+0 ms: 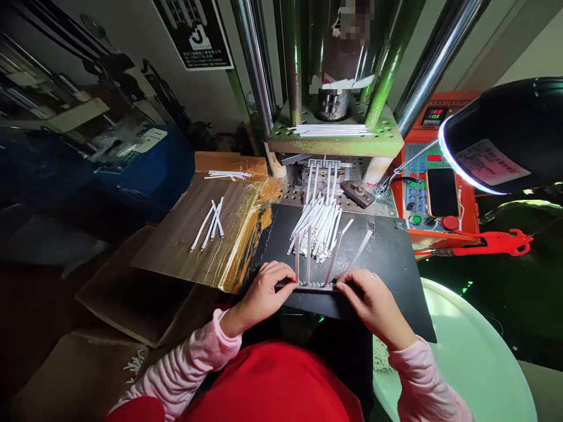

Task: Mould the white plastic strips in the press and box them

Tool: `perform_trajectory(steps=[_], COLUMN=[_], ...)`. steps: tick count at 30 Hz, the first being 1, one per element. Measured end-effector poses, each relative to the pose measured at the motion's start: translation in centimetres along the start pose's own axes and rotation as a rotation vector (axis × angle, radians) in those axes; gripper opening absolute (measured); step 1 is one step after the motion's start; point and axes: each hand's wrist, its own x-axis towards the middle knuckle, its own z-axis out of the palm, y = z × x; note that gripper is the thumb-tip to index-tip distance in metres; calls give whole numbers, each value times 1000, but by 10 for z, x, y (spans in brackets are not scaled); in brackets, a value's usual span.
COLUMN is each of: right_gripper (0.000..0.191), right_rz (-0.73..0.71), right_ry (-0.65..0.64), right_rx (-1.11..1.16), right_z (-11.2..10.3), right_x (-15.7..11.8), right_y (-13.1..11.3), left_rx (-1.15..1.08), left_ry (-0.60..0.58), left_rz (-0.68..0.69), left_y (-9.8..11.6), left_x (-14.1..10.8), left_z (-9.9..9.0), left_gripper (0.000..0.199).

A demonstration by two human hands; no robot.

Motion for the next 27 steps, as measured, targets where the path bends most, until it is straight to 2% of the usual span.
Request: perform_trajectory(steps=[4, 8, 11, 15, 18, 23, 27], right_gripper=[18, 18, 18, 23, 33, 35, 38], right_rz=[-54, -38, 13, 158, 296, 208, 275], right_ry=[-82, -55, 4, -38, 15, -23, 204], right_rx=[-40, -40, 15, 135, 35, -40, -106], right_z=[-6, 0, 2, -13, -23, -25, -38], right_x=[9, 6, -3, 1, 27, 85, 123], right_y=[0, -3, -3, 8, 23, 37, 51], left_rx=[-25, -21, -17, 12, 106, 162, 171], left_ry=[-6, 28, 35, -13, -71, -99, -63], left_rz=[10, 11, 16, 21, 11, -20, -32], left_y=[-1, -1, -1, -4, -7, -11, -18], left_x=[1, 0, -2, -5, -3, 9, 13], left_z=[-1, 2, 3, 1, 0, -5, -13], left_gripper=[13, 13, 12, 13, 25, 12, 9])
